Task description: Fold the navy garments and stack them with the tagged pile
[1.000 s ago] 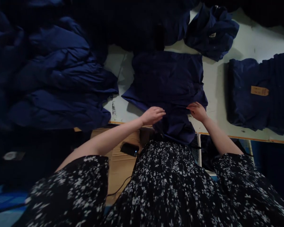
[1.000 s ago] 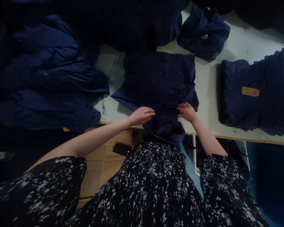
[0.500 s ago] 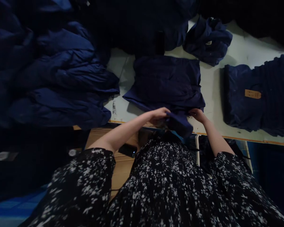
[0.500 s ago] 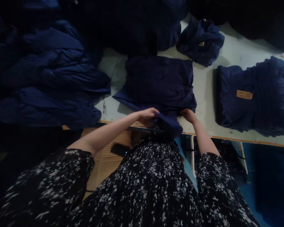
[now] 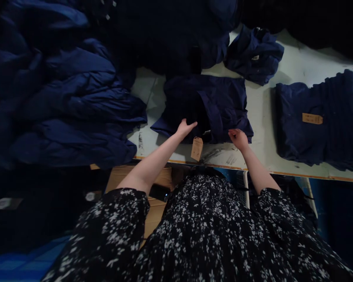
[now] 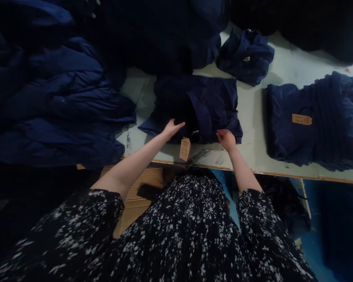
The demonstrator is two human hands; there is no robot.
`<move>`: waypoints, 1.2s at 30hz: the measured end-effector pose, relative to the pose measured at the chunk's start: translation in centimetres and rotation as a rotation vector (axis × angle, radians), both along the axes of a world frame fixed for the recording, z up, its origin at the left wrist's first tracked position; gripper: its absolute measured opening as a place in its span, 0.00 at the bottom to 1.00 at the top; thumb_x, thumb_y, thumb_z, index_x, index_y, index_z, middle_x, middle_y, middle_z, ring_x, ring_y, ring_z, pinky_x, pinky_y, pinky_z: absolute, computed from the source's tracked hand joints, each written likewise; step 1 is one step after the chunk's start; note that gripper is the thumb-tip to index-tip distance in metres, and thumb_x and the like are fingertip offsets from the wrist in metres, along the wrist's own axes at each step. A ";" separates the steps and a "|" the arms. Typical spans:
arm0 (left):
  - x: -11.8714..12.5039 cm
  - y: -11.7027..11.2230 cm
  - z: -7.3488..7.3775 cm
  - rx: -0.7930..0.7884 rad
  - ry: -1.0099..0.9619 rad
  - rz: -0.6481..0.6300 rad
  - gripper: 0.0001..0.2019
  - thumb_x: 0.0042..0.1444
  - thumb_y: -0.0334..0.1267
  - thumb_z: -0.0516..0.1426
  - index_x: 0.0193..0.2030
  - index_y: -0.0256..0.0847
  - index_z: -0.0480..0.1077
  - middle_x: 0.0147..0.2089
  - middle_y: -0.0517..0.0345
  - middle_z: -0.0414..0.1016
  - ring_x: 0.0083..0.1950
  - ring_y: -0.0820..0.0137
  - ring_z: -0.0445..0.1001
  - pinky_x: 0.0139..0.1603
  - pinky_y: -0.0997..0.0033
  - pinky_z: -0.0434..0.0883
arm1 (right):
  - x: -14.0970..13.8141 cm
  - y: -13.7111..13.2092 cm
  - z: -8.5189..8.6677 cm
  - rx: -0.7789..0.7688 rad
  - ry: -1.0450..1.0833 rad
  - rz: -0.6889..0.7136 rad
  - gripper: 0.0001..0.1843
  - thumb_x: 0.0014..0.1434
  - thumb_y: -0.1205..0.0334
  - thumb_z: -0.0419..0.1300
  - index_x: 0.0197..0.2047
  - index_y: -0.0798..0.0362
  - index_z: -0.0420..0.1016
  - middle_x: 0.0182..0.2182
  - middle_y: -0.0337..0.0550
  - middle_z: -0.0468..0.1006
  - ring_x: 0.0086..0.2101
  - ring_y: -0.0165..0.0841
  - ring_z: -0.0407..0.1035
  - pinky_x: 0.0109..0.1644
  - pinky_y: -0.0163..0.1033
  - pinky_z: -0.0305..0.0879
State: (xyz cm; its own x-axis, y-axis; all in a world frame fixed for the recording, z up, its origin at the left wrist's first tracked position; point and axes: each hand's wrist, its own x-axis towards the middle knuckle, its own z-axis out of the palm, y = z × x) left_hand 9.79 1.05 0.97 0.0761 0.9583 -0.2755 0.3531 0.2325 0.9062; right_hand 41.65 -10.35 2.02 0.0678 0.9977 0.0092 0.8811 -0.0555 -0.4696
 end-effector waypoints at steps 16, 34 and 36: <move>-6.6 -2.5 2.7 0.185 0.975 -0.312 0.16 0.65 0.35 0.53 0.52 0.38 0.79 0.58 0.35 0.76 0.64 0.44 0.71 0.62 0.45 0.68 | 1.3 -0.8 0.3 -0.095 -0.290 -0.038 0.22 0.66 0.65 0.55 0.56 0.50 0.84 0.60 0.52 0.79 0.60 0.48 0.69 0.67 0.56 0.63; -11.7 -3.9 2.6 0.121 0.957 -0.466 0.17 0.69 0.46 0.49 0.44 0.44 0.78 0.50 0.42 0.79 0.57 0.51 0.75 0.55 0.59 0.70 | 5.6 -5.7 -1.9 -0.156 -0.140 -0.135 0.23 0.68 0.49 0.60 0.62 0.47 0.79 0.66 0.53 0.75 0.65 0.50 0.69 0.66 0.57 0.69; -12.0 -1.9 2.8 0.145 0.954 -0.276 0.17 0.70 0.44 0.48 0.47 0.43 0.77 0.51 0.42 0.80 0.57 0.53 0.76 0.57 0.60 0.70 | 6.5 -4.1 -1.5 -0.085 -0.084 -0.293 0.19 0.70 0.55 0.54 0.56 0.51 0.81 0.58 0.54 0.81 0.57 0.46 0.76 0.63 0.52 0.71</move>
